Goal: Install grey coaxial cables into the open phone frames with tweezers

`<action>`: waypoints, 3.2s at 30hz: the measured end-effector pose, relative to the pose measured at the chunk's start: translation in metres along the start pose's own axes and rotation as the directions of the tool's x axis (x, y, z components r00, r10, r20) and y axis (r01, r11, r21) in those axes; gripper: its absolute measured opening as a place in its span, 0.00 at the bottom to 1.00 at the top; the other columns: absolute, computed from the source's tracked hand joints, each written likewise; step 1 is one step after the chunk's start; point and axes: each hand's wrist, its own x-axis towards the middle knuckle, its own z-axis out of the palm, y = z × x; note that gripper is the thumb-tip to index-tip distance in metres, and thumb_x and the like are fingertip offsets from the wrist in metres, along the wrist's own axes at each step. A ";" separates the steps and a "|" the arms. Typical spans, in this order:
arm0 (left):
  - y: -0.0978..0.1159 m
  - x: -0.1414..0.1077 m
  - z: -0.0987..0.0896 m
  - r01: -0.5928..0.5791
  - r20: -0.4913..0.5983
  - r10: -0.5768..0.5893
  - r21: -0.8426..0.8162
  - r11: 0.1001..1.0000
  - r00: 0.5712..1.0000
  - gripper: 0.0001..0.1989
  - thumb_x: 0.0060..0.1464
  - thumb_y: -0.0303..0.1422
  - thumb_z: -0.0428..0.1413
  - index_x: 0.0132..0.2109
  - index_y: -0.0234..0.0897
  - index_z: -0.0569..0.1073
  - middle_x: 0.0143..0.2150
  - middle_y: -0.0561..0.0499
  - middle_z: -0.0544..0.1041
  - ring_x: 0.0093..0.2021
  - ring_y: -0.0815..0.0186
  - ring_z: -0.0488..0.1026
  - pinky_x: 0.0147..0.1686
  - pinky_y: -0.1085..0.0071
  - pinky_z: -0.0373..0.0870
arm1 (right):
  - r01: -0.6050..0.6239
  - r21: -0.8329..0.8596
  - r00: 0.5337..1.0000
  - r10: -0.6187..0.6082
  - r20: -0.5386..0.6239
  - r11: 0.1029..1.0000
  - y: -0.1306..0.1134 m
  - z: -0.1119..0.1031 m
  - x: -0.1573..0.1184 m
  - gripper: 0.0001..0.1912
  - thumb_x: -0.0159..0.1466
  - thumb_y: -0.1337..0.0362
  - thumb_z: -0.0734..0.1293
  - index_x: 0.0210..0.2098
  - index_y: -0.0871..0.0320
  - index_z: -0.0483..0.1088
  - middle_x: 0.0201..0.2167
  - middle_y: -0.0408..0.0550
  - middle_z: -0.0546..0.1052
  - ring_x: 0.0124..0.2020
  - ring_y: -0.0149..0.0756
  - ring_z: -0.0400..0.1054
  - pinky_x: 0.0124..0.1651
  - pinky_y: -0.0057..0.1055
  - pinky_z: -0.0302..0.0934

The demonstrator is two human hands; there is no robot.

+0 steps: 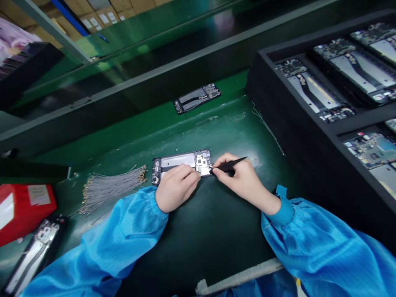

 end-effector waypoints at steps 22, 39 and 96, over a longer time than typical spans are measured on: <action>0.002 0.001 0.002 -0.018 -0.025 0.019 0.033 0.999 0.999 0.10 0.57 0.28 0.46 0.29 0.36 0.69 0.27 0.52 0.67 0.29 0.68 0.60 0.28 0.72 0.56 | 0.234 -0.092 0.967 -0.223 0.120 0.968 -0.007 -0.002 -0.001 0.04 0.57 0.71 0.62 0.31 0.57 0.66 0.31 0.45 0.71 0.33 0.32 0.66 0.36 0.30 0.61; -0.004 0.004 0.005 0.100 0.037 -0.096 -0.135 0.986 0.995 0.10 0.58 0.30 0.44 0.34 0.35 0.70 0.31 0.50 0.69 0.34 0.66 0.65 0.34 0.72 0.64 | 0.362 -0.278 0.924 -0.302 0.235 0.890 -0.004 -0.012 0.027 0.11 0.62 0.63 0.59 0.43 0.55 0.65 0.38 0.50 0.70 0.41 0.37 0.63 0.43 0.35 0.59; -0.030 -0.015 0.001 -0.065 -0.005 0.068 -0.397 0.916 0.998 0.15 0.56 0.25 0.44 0.44 0.36 0.73 0.31 0.50 0.66 0.32 0.69 0.62 0.32 0.74 0.64 | 0.443 -0.483 0.831 -0.144 0.537 0.756 -0.012 -0.002 0.055 0.20 0.50 0.66 0.64 0.42 0.55 0.58 0.45 0.53 0.62 0.43 0.46 0.53 0.39 0.38 0.52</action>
